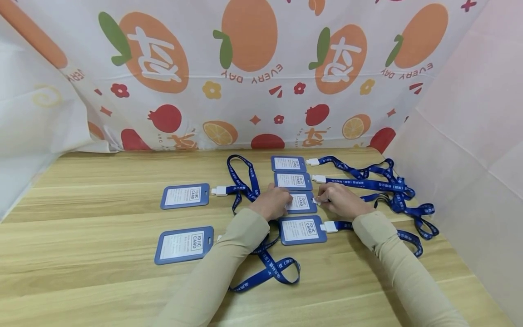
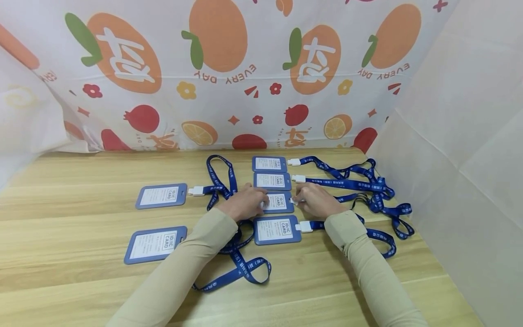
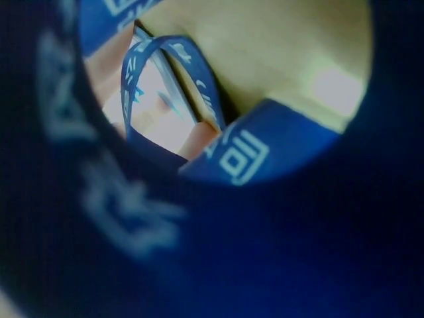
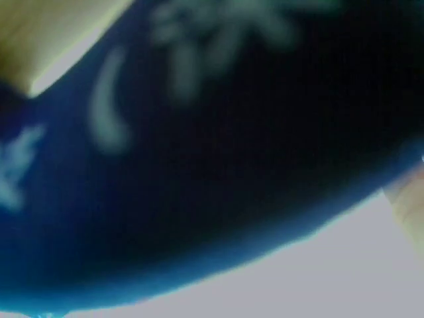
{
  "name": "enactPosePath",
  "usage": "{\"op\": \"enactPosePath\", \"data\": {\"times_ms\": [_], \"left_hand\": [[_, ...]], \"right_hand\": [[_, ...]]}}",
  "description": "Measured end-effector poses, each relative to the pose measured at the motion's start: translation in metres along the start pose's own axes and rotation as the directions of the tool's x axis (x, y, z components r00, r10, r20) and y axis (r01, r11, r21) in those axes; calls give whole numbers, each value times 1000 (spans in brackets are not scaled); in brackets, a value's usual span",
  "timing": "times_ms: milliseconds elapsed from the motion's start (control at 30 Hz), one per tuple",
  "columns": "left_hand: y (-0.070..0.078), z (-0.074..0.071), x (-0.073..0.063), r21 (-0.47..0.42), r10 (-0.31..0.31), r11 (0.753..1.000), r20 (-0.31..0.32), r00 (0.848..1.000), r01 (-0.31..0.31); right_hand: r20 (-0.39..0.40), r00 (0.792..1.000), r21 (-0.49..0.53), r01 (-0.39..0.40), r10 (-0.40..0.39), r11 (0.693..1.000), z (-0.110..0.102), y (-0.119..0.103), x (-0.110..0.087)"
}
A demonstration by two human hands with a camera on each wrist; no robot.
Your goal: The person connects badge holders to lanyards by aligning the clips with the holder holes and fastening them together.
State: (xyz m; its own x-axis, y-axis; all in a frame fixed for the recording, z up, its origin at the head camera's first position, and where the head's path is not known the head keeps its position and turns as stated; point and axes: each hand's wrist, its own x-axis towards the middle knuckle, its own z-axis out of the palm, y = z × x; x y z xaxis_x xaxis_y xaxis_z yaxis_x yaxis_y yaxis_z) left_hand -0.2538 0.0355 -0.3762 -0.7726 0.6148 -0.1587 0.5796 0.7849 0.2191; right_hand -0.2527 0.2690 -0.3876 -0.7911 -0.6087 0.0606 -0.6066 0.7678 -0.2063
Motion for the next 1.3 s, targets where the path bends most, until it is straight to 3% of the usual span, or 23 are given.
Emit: {"op": "enactPosePath", "data": {"times_ms": [567, 1300], "left_hand": [[2, 0, -1, 23, 9, 1000, 3, 1000, -9], [1, 0, 0, 12, -13, 1000, 10, 1000, 13]], "right_hand": [[-5, 1000, -20, -19, 19, 1000, 1, -2, 0], [1, 1000, 59, -18, 18, 998, -1, 1, 2]]}}
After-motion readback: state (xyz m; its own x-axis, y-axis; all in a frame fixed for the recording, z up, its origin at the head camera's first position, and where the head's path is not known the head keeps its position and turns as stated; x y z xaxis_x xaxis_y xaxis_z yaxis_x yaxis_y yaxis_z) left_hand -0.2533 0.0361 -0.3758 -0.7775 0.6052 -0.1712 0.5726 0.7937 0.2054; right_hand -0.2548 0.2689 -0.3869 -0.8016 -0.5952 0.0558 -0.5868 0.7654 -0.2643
